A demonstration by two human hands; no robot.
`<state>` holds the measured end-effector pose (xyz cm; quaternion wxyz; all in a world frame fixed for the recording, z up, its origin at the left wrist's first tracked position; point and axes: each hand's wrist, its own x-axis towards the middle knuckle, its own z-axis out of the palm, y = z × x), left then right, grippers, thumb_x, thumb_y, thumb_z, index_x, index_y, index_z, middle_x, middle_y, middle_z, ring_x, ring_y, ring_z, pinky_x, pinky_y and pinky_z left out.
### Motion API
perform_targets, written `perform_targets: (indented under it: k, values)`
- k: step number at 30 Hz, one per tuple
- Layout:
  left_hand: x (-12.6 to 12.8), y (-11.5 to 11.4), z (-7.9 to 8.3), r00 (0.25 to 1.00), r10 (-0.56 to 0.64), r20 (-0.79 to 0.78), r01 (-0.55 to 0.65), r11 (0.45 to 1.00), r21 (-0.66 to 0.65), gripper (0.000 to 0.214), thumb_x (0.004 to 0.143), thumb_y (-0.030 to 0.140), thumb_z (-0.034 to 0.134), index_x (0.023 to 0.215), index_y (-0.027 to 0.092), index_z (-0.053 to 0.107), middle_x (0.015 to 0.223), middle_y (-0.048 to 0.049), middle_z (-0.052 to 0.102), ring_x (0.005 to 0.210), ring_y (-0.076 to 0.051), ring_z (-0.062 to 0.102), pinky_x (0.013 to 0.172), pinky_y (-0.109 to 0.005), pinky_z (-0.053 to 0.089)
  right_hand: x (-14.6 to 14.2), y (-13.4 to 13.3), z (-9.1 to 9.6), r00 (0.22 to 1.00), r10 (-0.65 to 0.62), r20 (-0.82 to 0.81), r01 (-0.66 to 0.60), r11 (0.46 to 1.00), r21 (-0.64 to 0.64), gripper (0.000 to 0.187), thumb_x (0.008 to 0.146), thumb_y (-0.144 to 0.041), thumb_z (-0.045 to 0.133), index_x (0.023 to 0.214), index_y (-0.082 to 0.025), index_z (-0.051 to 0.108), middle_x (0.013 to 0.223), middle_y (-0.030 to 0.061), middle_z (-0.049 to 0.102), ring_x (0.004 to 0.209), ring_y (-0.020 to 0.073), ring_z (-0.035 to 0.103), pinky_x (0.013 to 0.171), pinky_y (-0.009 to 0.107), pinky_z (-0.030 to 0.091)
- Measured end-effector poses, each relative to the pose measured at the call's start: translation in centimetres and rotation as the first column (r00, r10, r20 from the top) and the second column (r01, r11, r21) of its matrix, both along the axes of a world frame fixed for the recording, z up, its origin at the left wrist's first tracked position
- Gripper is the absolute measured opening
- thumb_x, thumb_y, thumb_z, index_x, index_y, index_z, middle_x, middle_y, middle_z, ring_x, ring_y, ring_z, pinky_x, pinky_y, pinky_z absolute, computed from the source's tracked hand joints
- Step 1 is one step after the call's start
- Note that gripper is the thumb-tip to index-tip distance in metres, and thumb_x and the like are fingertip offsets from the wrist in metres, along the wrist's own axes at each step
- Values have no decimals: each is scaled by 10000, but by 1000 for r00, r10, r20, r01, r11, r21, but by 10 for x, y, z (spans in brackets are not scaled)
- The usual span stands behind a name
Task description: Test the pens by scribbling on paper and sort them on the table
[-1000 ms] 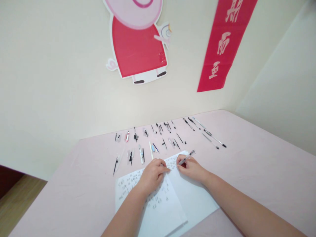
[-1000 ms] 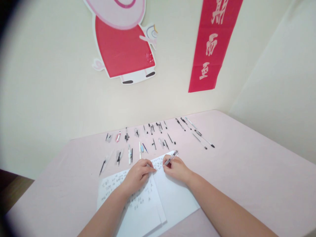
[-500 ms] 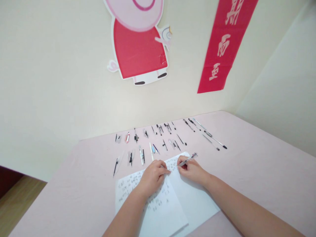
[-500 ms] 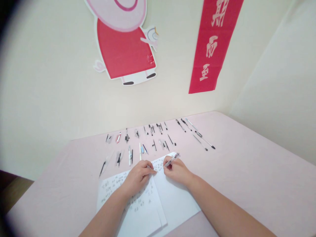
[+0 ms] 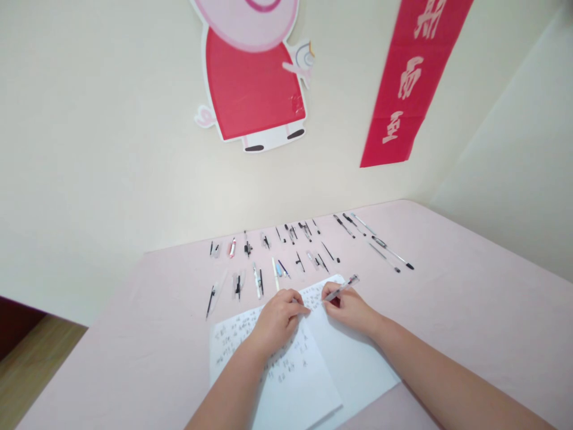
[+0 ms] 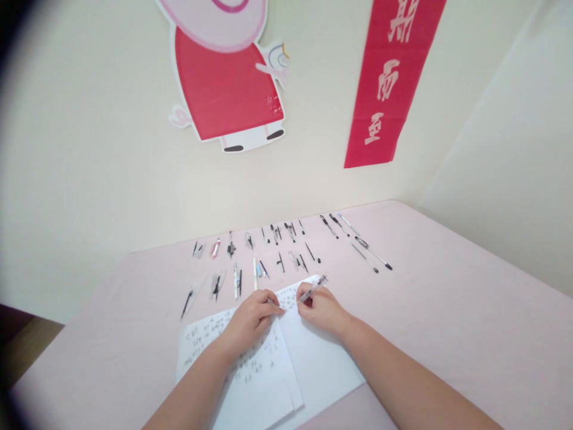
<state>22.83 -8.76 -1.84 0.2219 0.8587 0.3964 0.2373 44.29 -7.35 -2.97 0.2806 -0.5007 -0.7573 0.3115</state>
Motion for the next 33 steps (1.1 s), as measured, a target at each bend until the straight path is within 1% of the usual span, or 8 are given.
perform_targets:
  k: [6, 11, 16, 21, 26, 33]
  values:
    - [0, 1, -2, 1000, 2, -6, -2, 1000, -5, 439, 696, 0, 454, 948, 257, 706, 979, -42, 611, 926, -185, 543, 834, -327, 431, -1, -2, 3, 1000, -3, 18, 3, 1000, -5, 85, 674, -133, 486, 694, -193, 543, 575, -36, 483, 541, 113, 448, 534, 234, 336]
    - [0, 1, -3, 1000, -3, -9, 3, 1000, 0, 428, 706, 14, 461, 957, 263, 702, 986, -42, 614, 931, -188, 546, 835, -328, 434, -2, -3, 4, 999, -2, 32, 2, 1000, -4, 83, 678, -136, 487, 686, -193, 547, 579, -32, 493, 547, 116, 452, 541, 240, 340]
    - [-1, 1, -2, 1000, -3, -4, 3, 1000, 2, 433, 703, 10, 457, 955, 260, 704, 983, -42, 612, 930, -187, 547, 837, -328, 434, -2, -3, 6, 1000, 5, 26, -4, 1000, -8, 85, 673, -138, 491, 690, -190, 557, 578, -34, 496, 542, 113, 453, 532, 236, 336]
    - [0, 0, 0, 1000, 5, -9, -6, 1000, -16, 450, 686, -11, 457, 948, 257, 706, 977, -41, 609, 929, -186, 543, 843, -328, 429, -1, -2, 4, 1000, 5, 28, -5, 1000, -2, 77, 678, -144, 490, 690, -196, 545, 576, -37, 491, 540, 112, 453, 536, 235, 337]
    - [1, 0, 0, 1000, 7, -2, -7, 1000, -14, 445, 688, -11, 458, 947, 253, 705, 980, -41, 610, 936, -185, 544, 845, -326, 427, -2, -2, 2, 1000, 2, 27, -3, 999, 41, 92, 683, -141, 484, 695, -202, 552, 583, -32, 498, 547, 119, 460, 546, 242, 340]
    - [1, 1, 0, 1000, 5, -2, -5, 1000, -21, 439, 691, -9, 465, 952, 249, 706, 983, -43, 608, 936, -188, 543, 848, -328, 426, -2, -4, 5, 996, -4, 90, 1, 999, 39, 100, 688, -134, 480, 706, -193, 559, 593, -26, 506, 561, 120, 464, 557, 240, 340]
